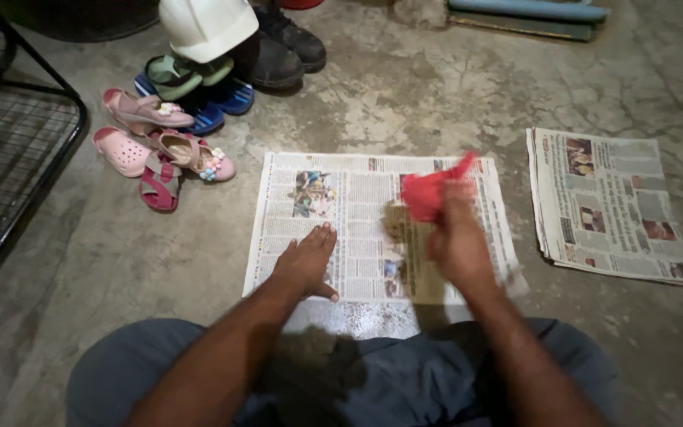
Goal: The person sits on the floor and wipes a newspaper spread on the ground with a red cloth. Then the person moves a metal wire rack into view and wipes its frame and shelves with the same cloth.
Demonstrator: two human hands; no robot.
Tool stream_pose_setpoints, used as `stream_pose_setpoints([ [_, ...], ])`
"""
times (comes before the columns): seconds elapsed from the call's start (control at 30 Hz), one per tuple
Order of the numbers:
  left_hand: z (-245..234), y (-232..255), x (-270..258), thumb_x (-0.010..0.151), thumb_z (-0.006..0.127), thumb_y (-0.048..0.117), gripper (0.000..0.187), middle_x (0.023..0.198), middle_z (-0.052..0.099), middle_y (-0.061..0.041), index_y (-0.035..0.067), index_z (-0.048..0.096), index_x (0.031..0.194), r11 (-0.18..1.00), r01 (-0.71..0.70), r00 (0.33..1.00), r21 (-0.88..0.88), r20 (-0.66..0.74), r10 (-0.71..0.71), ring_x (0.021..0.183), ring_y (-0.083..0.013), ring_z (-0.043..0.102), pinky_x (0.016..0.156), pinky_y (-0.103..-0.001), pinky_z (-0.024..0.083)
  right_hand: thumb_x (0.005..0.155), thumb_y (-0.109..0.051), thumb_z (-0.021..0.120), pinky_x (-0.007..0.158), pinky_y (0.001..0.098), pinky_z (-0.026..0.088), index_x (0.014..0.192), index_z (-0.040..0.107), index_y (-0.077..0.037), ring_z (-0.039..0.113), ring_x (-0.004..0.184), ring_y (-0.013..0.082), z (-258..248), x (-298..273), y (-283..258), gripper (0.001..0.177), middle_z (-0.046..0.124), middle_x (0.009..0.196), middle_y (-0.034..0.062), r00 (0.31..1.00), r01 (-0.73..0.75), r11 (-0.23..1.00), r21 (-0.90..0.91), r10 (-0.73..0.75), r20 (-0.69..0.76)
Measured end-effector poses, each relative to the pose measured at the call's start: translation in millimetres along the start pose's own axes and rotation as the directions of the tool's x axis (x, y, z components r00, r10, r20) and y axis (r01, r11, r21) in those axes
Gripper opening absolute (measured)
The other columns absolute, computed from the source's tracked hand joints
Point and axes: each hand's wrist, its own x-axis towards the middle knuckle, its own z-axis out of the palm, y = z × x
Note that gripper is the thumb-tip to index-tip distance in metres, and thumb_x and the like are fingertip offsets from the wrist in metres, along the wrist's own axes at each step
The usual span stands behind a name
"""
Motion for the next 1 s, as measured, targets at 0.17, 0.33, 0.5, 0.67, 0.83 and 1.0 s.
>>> stream_pose_setpoints([
  [0.17,-1,-6,-13,0.066,0.087,0.051,0.105,0.164,0.043,-0.010,0.015,0.045,0.155,0.997,0.038,0.998,-0.073,0.047,-0.035,0.153,-0.0290,0.040,0.127,-0.045,0.039,0.081,-0.020,0.074,0.123,0.0485,0.025,0.153,0.040,-0.009,0.027,0.152,0.0414,41,6,-75,0.080,0.029,0.162,0.0258,0.898,-0.019,0.992,-0.123,0.071,0.434],
  [0.33,0,-10,3,0.066,0.094,0.044,0.120,0.170,0.016,-0.015,0.006,0.026,0.158,1.000,0.017,0.990,-0.014,-0.138,-0.019,0.157,-0.0311,0.019,0.124,-0.050,0.028,0.092,-0.041,0.059,0.125,0.0546,0.022,0.160,0.032,-0.016,0.023,0.153,0.0428,74,-7,-81,0.078,0.023,0.166,0.0252,0.897,-0.131,0.985,-0.116,0.167,0.409],
  [0.5,-21,-6,11,0.068,0.094,0.046,0.124,0.171,0.005,-0.014,0.009,0.020,0.160,0.992,0.119,0.992,-0.037,0.054,-0.117,0.159,-0.0316,0.005,0.125,-0.056,0.020,0.095,-0.059,0.046,0.123,0.0599,0.004,0.164,0.013,-0.027,0.001,0.157,0.0405,95,6,-95,0.082,0.003,0.168,0.0229,0.776,-0.191,0.936,-0.295,0.328,0.538],
  [0.67,-19,-7,14,0.068,0.093,0.052,0.123,0.174,0.008,-0.014,0.012,0.023,0.161,0.992,0.121,0.987,-0.025,0.105,-0.118,0.162,-0.0323,0.005,0.126,-0.060,0.021,0.103,-0.049,0.031,0.124,0.0539,0.000,0.163,0.011,-0.022,0.002,0.158,0.0306,112,20,-88,0.069,0.003,0.171,0.0128,0.821,-0.034,0.957,-0.288,0.191,0.538],
  [0.83,-20,-9,17,0.064,0.095,0.048,0.140,0.174,-0.001,-0.010,0.011,0.004,0.164,0.990,0.125,0.988,-0.063,0.104,-0.118,0.160,-0.0291,0.001,0.126,-0.058,0.017,0.105,-0.044,0.022,0.125,0.0487,-0.001,0.164,0.006,-0.017,0.004,0.157,0.0269,110,40,-59,0.067,0.004,0.171,0.0085,0.830,-0.111,0.946,-0.304,0.257,0.495],
  [1.0,-17,-9,19,0.065,0.095,0.047,0.141,0.173,-0.004,-0.010,0.011,0.001,0.163,0.987,0.141,0.985,-0.071,0.110,-0.132,0.160,-0.0286,0.000,0.127,-0.057,0.015,0.106,-0.047,0.022,0.126,0.0497,0.002,0.165,0.010,-0.015,0.008,0.158,0.0331,85,43,16,0.068,0.009,0.171,0.0141,0.856,-0.261,0.886,-0.383,0.396,0.332],
])
